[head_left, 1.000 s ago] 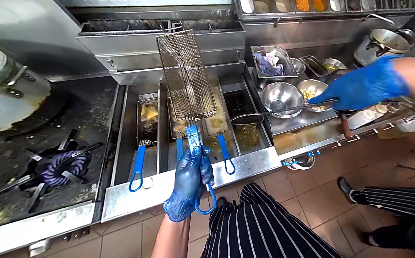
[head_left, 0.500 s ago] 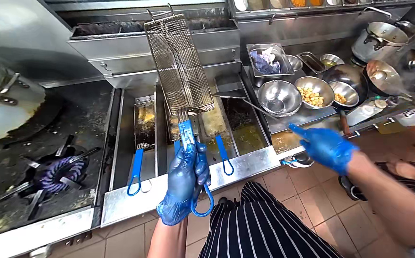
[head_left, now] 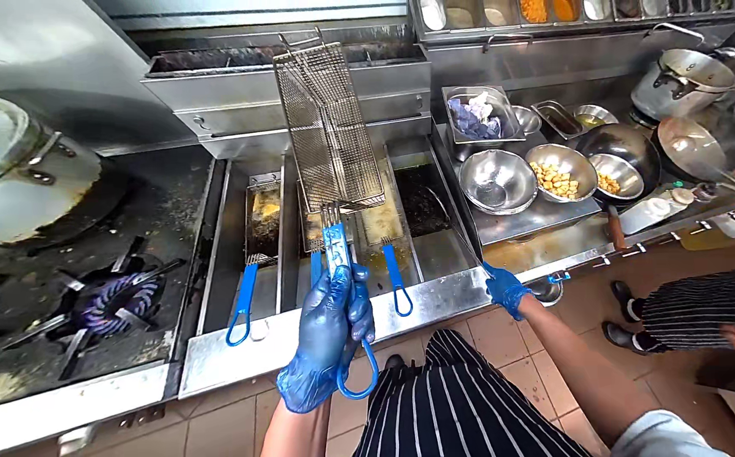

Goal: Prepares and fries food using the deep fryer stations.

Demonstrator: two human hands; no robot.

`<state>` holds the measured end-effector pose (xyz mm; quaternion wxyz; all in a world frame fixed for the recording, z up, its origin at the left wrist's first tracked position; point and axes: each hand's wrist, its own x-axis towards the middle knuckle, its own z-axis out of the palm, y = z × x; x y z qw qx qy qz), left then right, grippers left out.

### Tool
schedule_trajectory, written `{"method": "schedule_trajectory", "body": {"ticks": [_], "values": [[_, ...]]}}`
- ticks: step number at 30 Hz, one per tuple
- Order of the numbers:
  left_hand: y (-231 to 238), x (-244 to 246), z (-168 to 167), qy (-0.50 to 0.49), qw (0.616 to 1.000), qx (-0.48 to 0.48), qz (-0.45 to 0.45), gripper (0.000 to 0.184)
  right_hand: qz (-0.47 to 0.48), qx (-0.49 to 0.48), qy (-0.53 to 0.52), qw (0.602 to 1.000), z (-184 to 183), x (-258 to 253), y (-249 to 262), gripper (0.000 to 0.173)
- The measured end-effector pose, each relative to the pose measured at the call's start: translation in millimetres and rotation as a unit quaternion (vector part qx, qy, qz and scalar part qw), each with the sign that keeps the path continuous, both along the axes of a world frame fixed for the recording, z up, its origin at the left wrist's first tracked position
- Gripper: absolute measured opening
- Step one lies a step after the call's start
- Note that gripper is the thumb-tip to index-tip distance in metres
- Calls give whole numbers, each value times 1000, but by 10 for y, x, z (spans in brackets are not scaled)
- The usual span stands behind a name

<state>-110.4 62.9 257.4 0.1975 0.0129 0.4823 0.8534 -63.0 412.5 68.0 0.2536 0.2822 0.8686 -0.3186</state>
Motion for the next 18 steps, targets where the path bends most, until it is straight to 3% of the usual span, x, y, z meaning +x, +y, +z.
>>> {"method": "schedule_trajectory", "body": {"ticks": [4,6,9,14,16,18], "values": [[14,43,-28,0,1000,-4,10,39,-149,-259,23,954,-53,67,84,51],[20,48,-39,-2,1000,-5,9,40,-149,-354,53,922,-178,119,199,50],[25,40,-38,-5,1000,-7,9,41,-122,-397,85,906,-284,225,283,54],[56,30,-53,-12,1000,-1,9,40,-113,-364,104,919,-200,447,275,55],[62,31,-50,-16,1000,-3,10,40,-78,-261,103,957,-104,453,188,53],[66,31,-51,-19,1000,-7,11,40,15,-69,85,994,2,404,104,54]]}}
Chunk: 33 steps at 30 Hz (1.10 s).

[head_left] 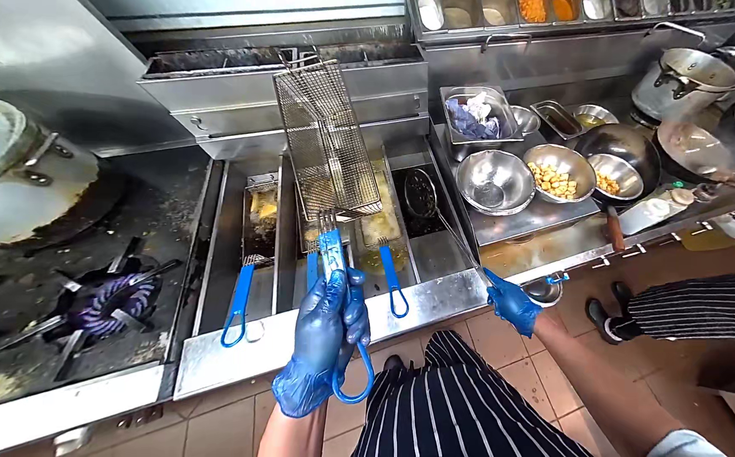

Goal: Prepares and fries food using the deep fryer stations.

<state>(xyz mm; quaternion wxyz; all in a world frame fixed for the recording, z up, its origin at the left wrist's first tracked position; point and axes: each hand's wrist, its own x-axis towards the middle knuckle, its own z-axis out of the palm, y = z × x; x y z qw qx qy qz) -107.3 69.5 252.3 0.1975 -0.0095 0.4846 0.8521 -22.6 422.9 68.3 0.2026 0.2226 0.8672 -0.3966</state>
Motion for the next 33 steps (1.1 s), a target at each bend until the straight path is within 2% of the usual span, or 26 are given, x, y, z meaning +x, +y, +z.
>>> {"method": "schedule_trajectory", "body": {"ticks": [2,3,5,6,8,10,12,14,16,18,19,23,28,33], "values": [[8,-3,-6,-2,1000,-3,-2,41,68,168,-17,983,153,-98,-95,64],[11,-2,-9,-2,1000,-3,-2,41,83,214,-37,973,233,-161,-148,72],[22,5,3,-5,1000,-7,-2,41,87,250,-78,961,334,-294,-222,82],[27,12,17,-7,1000,-10,0,41,86,237,-97,963,367,-359,-251,78],[17,31,26,-5,1000,-9,-1,40,67,138,-125,980,410,-470,-301,61],[6,44,21,3,1000,-5,-5,40,-27,-50,-106,993,384,-559,-358,47],[15,53,19,5,1000,-3,-3,40,-134,-223,-72,963,431,-731,-410,37],[23,57,26,5,1000,-3,-4,40,-179,-324,-42,928,346,-975,-370,26],[32,54,44,6,1000,-4,-2,40,-166,-354,-17,920,149,-1192,-283,26],[34,58,56,10,1000,-4,-2,40,-140,-342,3,929,-39,-1278,-215,41],[37,64,60,10,1000,-6,0,41,-120,-329,9,937,-102,-1275,-178,49],[58,85,52,13,1000,-13,4,41,-73,-305,52,948,-172,-1073,-49,53],[89,76,23,9,1000,-11,9,39,-83,-315,99,940,215,-748,-16,62],[153,38,9,5,1000,7,12,39,-134,-438,141,878,1036,-639,17,48]]}}
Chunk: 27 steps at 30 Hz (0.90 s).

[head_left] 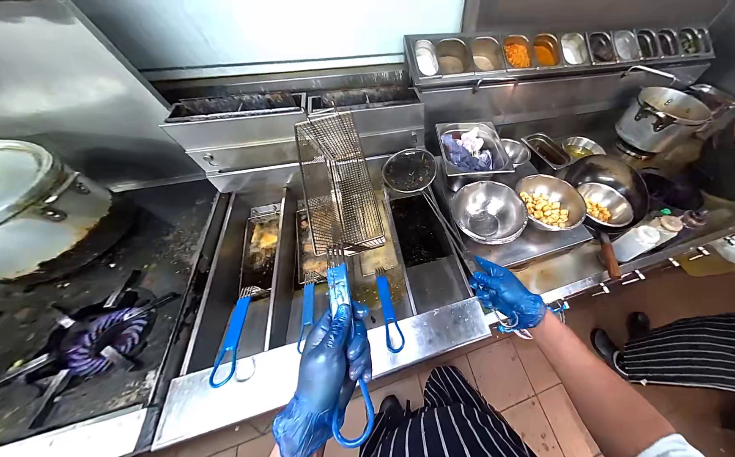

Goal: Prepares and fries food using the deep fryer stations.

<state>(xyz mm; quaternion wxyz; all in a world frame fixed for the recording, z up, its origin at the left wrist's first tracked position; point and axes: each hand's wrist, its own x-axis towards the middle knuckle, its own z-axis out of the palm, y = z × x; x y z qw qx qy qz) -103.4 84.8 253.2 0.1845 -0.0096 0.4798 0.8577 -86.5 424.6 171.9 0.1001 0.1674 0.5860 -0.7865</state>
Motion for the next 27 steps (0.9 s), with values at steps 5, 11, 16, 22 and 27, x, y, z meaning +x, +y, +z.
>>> {"method": "schedule_trajectory", "body": {"ticks": [5,11,16,22,27], "values": [[30,0,-9,1,1000,5,-3,40,-51,-25,33,998,767,-63,298,40],[39,70,5,-4,1000,-2,2,40,-114,280,17,953,847,-748,740,50],[38,93,-21,1,1000,-2,11,40,7,544,-88,834,306,-1425,884,58],[19,55,-17,-5,1000,-11,21,40,47,627,-80,773,305,-1404,655,61],[31,13,-10,-3,999,-7,32,40,-1,659,-98,745,284,-1230,547,63]]}}
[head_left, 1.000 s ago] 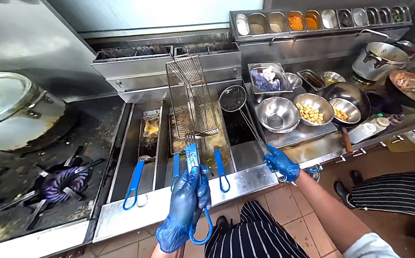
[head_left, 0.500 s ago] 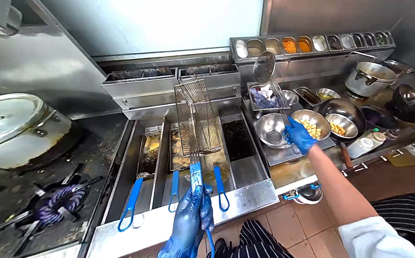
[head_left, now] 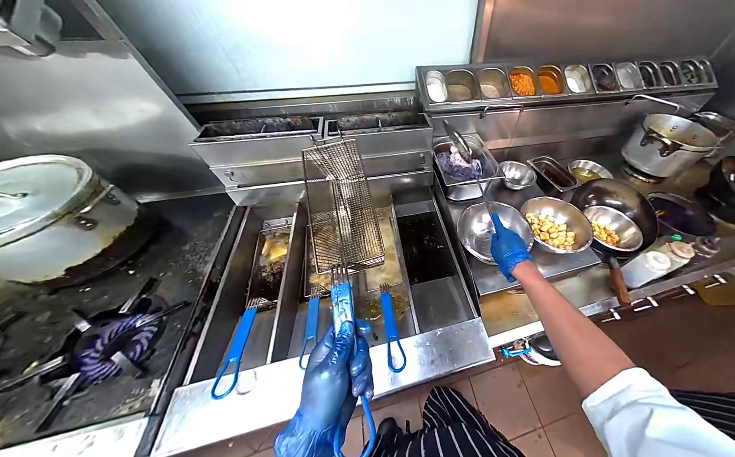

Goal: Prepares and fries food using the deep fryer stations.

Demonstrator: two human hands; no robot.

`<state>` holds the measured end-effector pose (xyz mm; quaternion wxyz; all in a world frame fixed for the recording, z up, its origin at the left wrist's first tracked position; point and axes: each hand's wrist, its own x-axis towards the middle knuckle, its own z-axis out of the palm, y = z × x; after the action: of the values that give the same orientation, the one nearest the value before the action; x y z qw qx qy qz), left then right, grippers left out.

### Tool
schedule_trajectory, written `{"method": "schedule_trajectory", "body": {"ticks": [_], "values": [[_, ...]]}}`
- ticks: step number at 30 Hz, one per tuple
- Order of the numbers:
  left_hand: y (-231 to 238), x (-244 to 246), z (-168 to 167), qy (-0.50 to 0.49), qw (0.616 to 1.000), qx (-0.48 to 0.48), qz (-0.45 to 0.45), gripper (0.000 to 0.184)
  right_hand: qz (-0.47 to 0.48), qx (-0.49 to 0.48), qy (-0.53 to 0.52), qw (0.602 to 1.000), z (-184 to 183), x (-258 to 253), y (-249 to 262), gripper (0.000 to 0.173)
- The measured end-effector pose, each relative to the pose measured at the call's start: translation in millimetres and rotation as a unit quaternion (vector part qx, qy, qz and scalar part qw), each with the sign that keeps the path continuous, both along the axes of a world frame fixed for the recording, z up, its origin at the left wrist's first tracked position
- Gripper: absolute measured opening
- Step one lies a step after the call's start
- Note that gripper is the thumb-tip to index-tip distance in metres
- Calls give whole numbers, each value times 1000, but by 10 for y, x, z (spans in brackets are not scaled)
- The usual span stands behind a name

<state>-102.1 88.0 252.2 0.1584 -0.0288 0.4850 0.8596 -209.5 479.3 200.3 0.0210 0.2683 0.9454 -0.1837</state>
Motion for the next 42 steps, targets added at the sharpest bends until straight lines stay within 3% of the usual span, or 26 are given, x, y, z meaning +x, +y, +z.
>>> {"method": "schedule_trajectory", "body": {"ticks": [5,12,16,19,25,28,31,35,40,42], "values": [[35,-37,12,-8,1000,-8,2,38,9,-5,-33,999,-362,141,-138,65],[88,-97,39,-7,1000,-17,-12,38,-24,-4,89,996,-89,496,-325,59],[94,-116,23,-1,1000,-13,-21,38,1,-107,156,982,-137,1140,-726,58],[94,-135,14,-6,1000,-18,-25,39,-11,-176,108,978,-438,1387,-1003,57],[37,-163,14,-9,999,-20,-35,41,-1,-135,-120,984,-1094,1417,-1163,60],[5,-135,2,9,999,-12,-36,40,-17,-200,-163,966,-1228,1451,-1414,63],[-31,-91,-12,18,999,-6,-36,39,-43,-344,-137,928,-1078,1302,-1843,62],[-75,-26,-22,16,999,-10,-27,39,-72,-445,-114,885,-569,610,-2065,20],[-101,5,-2,9,1000,-18,-18,39,-55,-469,-56,880,-150,-175,-1786,17],[-110,6,10,5,1000,-18,-16,39,-53,-507,-13,860,-7,-396,-1572,17]]}}
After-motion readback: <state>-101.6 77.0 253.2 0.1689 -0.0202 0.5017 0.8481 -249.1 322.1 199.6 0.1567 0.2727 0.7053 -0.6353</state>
